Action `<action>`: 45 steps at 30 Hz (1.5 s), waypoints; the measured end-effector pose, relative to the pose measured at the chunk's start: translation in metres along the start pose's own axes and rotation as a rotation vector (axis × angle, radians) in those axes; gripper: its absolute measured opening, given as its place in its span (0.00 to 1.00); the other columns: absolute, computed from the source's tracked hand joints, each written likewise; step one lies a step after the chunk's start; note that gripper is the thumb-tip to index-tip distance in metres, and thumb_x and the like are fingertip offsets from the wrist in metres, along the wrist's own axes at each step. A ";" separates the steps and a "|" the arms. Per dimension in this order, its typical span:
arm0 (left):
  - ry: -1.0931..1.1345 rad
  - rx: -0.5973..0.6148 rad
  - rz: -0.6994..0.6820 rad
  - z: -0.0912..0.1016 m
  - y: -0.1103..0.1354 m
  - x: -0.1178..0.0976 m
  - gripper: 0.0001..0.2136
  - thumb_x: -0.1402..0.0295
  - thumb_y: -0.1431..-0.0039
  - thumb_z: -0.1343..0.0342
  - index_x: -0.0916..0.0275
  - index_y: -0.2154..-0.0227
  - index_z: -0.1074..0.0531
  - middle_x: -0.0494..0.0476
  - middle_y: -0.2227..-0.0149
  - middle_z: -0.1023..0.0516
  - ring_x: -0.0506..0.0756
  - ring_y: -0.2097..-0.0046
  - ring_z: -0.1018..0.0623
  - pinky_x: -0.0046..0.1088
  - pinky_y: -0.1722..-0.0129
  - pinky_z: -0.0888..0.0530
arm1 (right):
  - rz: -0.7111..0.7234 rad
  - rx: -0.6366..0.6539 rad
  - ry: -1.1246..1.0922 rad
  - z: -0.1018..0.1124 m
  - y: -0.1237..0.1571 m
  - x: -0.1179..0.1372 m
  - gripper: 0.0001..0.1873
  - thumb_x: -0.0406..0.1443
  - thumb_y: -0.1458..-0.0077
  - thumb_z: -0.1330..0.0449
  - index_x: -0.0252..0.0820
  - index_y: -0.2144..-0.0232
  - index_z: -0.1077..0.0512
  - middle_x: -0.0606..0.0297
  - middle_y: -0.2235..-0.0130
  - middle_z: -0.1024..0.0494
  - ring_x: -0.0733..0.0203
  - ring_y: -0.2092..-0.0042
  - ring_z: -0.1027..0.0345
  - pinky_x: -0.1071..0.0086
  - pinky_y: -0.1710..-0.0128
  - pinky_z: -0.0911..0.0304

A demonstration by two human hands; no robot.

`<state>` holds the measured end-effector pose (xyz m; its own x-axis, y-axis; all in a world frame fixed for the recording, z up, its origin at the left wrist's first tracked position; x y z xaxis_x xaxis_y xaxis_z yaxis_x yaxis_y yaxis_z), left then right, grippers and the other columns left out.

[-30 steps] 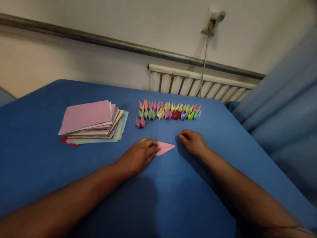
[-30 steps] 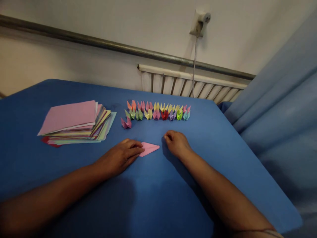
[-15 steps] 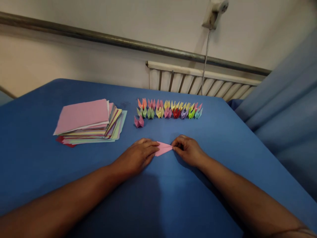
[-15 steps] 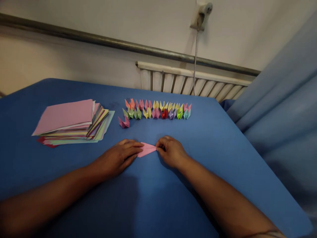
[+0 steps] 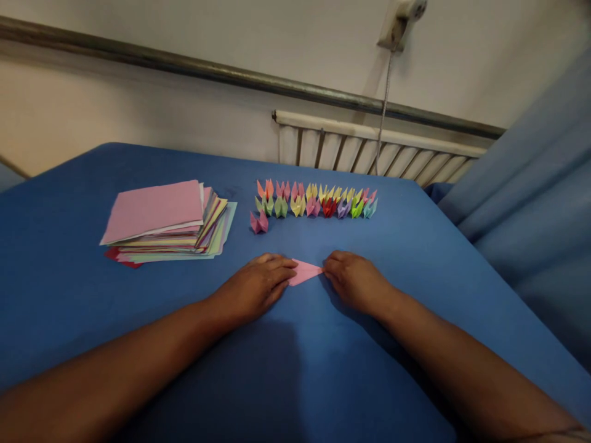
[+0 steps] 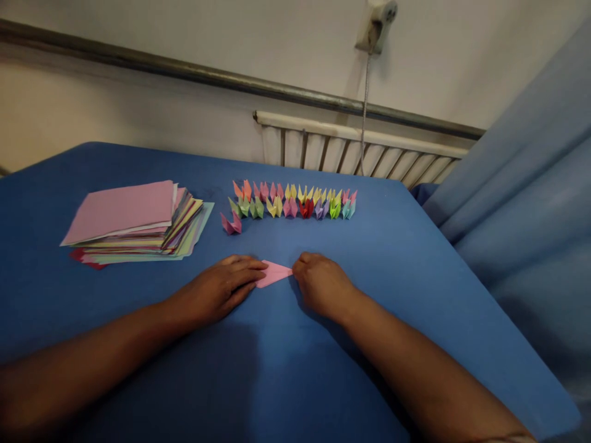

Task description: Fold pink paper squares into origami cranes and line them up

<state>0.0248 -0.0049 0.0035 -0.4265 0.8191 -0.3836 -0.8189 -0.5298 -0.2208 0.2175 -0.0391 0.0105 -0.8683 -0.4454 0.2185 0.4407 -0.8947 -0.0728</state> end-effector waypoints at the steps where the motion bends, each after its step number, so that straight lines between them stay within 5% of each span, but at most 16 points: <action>1: -0.002 0.003 0.001 0.000 0.000 0.000 0.14 0.69 0.37 0.53 0.59 0.52 0.27 0.58 0.48 0.26 0.58 0.48 0.29 0.40 0.46 0.34 | 0.003 0.009 -0.031 0.002 0.001 -0.001 0.12 0.29 0.40 0.50 0.39 0.66 0.26 0.58 0.65 0.26 0.60 0.62 0.34 0.68 0.60 0.40; 7: 0.020 -0.009 0.003 0.000 0.001 0.000 0.14 0.69 0.37 0.52 0.59 0.51 0.27 0.58 0.47 0.26 0.58 0.47 0.30 0.40 0.46 0.34 | -0.047 -0.040 -0.275 0.003 -0.001 -0.020 0.15 0.27 0.43 0.48 0.40 0.57 0.26 0.59 0.59 0.24 0.60 0.58 0.31 0.66 0.55 0.38; 15: -0.011 -0.004 0.008 0.000 0.000 -0.002 0.15 0.69 0.37 0.53 0.59 0.50 0.28 0.59 0.46 0.28 0.59 0.46 0.30 0.41 0.46 0.34 | 0.030 -0.011 -0.173 -0.003 0.002 -0.005 0.24 0.29 0.43 0.46 0.44 0.44 0.35 0.56 0.51 0.30 0.55 0.51 0.36 0.61 0.49 0.39; 21: 0.030 0.010 0.024 0.001 -0.001 -0.003 0.20 0.70 0.37 0.52 0.56 0.43 0.36 0.57 0.44 0.29 0.58 0.44 0.33 0.40 0.45 0.35 | 0.052 0.005 -0.062 -0.003 0.003 0.005 0.23 0.29 0.42 0.48 0.46 0.45 0.33 0.56 0.51 0.30 0.54 0.55 0.36 0.60 0.53 0.39; 31: -0.032 0.046 -0.006 0.002 0.000 -0.006 0.16 0.68 0.36 0.53 0.58 0.47 0.31 0.56 0.47 0.26 0.58 0.47 0.31 0.37 0.46 0.35 | 0.092 0.017 -0.108 0.002 0.005 0.001 0.17 0.31 0.41 0.49 0.42 0.51 0.28 0.54 0.50 0.28 0.55 0.52 0.34 0.61 0.51 0.38; 39: -0.046 0.042 -0.003 0.004 0.001 -0.006 0.13 0.68 0.36 0.52 0.57 0.52 0.29 0.55 0.53 0.23 0.57 0.49 0.29 0.36 0.49 0.33 | -0.026 0.038 -0.094 0.004 0.004 -0.005 0.18 0.32 0.39 0.50 0.36 0.49 0.30 0.53 0.50 0.28 0.54 0.48 0.35 0.61 0.47 0.40; 45: -0.072 0.032 -0.008 0.002 0.002 -0.003 0.12 0.69 0.37 0.50 0.57 0.53 0.27 0.54 0.53 0.23 0.57 0.49 0.30 0.37 0.47 0.35 | 0.038 0.038 -0.045 0.000 0.006 0.002 0.21 0.33 0.39 0.48 0.40 0.45 0.33 0.53 0.47 0.31 0.53 0.48 0.36 0.58 0.48 0.40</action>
<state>0.0238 -0.0082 0.0062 -0.4452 0.8378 -0.3160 -0.8339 -0.5165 -0.1945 0.2185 -0.0455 0.0110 -0.8403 -0.4760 0.2596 0.4817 -0.8751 -0.0453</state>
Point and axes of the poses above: each hand's wrist, its own y-axis away from the middle knuckle, its own z-axis out of the back of the hand, x = y × z, the point moved 4 cm from there along -y, towards the middle knuckle
